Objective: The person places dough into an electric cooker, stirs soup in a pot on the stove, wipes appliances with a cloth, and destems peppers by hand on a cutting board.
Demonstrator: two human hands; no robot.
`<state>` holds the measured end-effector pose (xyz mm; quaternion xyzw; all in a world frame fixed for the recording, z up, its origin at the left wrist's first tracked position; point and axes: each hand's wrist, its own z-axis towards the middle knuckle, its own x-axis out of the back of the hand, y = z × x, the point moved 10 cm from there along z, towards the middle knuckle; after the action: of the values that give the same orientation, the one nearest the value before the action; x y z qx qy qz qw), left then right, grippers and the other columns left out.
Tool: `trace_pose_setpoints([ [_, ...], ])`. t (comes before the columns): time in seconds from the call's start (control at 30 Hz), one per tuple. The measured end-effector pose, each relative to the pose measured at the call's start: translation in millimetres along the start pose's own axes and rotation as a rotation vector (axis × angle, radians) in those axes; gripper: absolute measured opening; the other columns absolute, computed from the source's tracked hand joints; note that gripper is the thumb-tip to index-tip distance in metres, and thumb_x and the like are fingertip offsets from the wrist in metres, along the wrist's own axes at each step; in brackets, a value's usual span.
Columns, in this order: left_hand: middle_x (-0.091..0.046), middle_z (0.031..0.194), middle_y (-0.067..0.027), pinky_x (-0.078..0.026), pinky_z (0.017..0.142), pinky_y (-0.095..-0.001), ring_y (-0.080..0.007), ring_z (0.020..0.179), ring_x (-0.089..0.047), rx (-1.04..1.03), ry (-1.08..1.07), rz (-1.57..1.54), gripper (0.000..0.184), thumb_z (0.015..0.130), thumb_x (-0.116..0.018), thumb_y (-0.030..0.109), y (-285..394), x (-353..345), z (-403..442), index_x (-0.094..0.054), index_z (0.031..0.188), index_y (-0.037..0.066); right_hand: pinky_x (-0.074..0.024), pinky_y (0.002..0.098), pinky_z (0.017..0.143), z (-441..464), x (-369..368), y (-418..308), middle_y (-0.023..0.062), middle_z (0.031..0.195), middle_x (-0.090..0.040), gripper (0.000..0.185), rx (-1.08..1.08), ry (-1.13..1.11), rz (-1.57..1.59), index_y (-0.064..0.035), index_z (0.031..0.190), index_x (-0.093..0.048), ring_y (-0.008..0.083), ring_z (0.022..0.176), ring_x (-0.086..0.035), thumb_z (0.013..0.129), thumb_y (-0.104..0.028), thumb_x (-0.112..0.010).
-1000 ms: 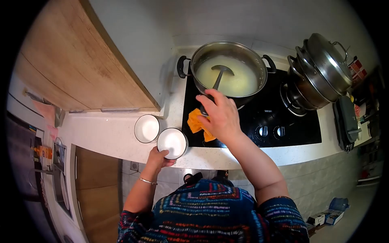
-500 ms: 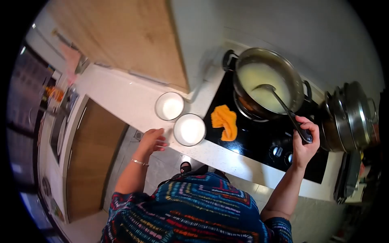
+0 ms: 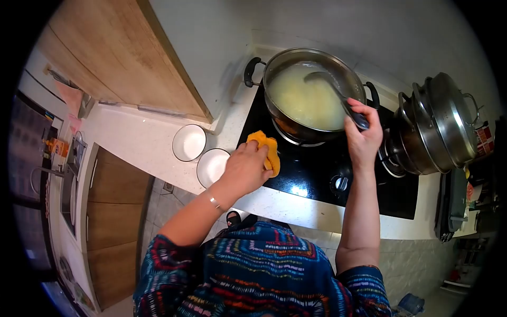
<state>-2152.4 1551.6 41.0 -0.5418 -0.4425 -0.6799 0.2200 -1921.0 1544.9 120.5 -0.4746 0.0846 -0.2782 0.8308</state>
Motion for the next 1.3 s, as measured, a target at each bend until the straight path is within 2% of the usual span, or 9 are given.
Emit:
trace_pose_setpoints([
  [0.23,-0.044,0.114,-0.0211,-0.039,0.092,-0.0382,-0.0375,0.106,-0.043,0.105,-0.131,0.177,0.062,0.058,-0.071,0.021,-14,-68,35,-0.049,0.114,0.008,-0.0446,0.0228,0.073,-9,0,-4,0.01,0.095,-0.063,0.015,-0.131,-0.108,0.052,-0.0013,0.087,-0.052,0.0117,0.082,-0.057,0.073,-0.001,-0.059],
  [0.3,-0.044,0.113,-0.0189,-0.041,0.089,-0.0375,-0.0346,0.106,-0.042,0.123,-0.141,0.158,0.055,0.062,-0.067,0.015,-16,-68,36,-0.05,0.114,0.009,-0.0451,0.0233,0.073,-17,17,-14,0.0105,0.095,-0.062,0.017,-0.207,-0.102,0.125,-0.0001,0.087,-0.053,0.0114,0.082,-0.057,0.072,-0.001,-0.061],
  [0.47,-0.049,0.099,-0.0162,-0.044,0.081,-0.0363,-0.0335,0.096,-0.047,0.121,0.001,0.111,0.041,0.065,-0.057,0.001,-20,-62,33,-0.054,0.106,0.008,-0.0434,0.0278,0.08,-22,61,-37,0.0129,0.095,-0.059,0.018,-0.044,-0.098,-0.018,0.0013,0.087,-0.057,0.0181,0.089,-0.056,0.07,0.005,-0.058],
  [0.6,-0.05,0.094,-0.016,-0.044,0.08,-0.0353,-0.0352,0.088,-0.053,0.193,0.154,-0.325,0.046,0.057,-0.065,-0.004,-24,-45,23,-0.052,0.101,0.004,-0.0433,0.0279,0.079,-22,65,-25,0.013,0.098,-0.059,0.017,0.031,-0.085,-0.099,0.0002,0.086,-0.059,0.0174,0.087,-0.056,0.07,0.003,-0.059],
  [0.73,-0.054,0.095,-0.004,-0.048,0.075,-0.0259,-0.014,0.086,-0.055,0.369,0.028,-1.244,0.039,0.069,-0.063,-0.005,-34,-55,7,-0.049,0.104,0.004,-0.0404,0.0294,0.086,-35,45,-3,0.0125,0.105,-0.058,0.019,-0.045,-0.153,-0.128,-0.0016,0.088,-0.059,0.0194,0.096,-0.055,0.069,0.003,-0.059],
  [0.9,-0.053,0.099,-0.0056,-0.048,0.079,-0.0282,-0.0157,0.091,-0.055,0.322,0.149,-1.801,0.042,0.072,-0.061,-0.004,-58,-7,-39,-0.046,0.11,0.003,-0.0354,0.033,0.093,-49,27,-61,0.0136,0.117,-0.052,0.037,0.154,-0.122,-0.476,-0.0026,0.104,-0.056,0.0251,0.107,-0.049,0.067,0.002,-0.06],
  [1.03,-0.055,0.104,-0.0084,-0.047,0.085,-0.032,-0.0197,0.098,-0.055,0.294,0.359,-1.844,0.046,0.07,-0.061,-0.004,-124,51,-108,-0.046,0.113,0.003,-0.0366,0.0325,0.09,-86,8,-73,0.0148,0.109,-0.054,0.032,0.19,-0.1,-0.294,-0.0014,0.099,-0.056,0.0241,0.102,-0.051,0.067,0.005,-0.058],
  [1.17,-0.054,0.109,-0.0102,-0.046,0.086,-0.0331,-0.021,0.1,-0.054,0.296,0.548,-1.864,0.044,0.074,-0.059,-0.001,-209,83,-191,-0.044,0.116,0.002,-0.0329,0.0367,0.093,-121,-73,-117,0.014,0.114,-0.051,0.031,0.355,-0.048,-0.774,-0.0042,0.1,-0.057,0.0286,0.106,-0.048,0.069,0.002,-0.058],
  [1.3,-0.054,0.11,-0.011,-0.045,0.088,-0.0337,-0.022,0.102,-0.054,0.283,0.634,-1.876,0.043,0.076,-0.057,0.0,-278,101,-255,-0.044,0.116,0.001,-0.0275,0.0417,0.096,-113,-91,-111,0.0111,0.12,-0.048,0.035,0.444,0.052,-1.057,-0.0093,0.106,-0.056,0.0305,0.114,-0.041,0.072,-0.004,-0.057],
])
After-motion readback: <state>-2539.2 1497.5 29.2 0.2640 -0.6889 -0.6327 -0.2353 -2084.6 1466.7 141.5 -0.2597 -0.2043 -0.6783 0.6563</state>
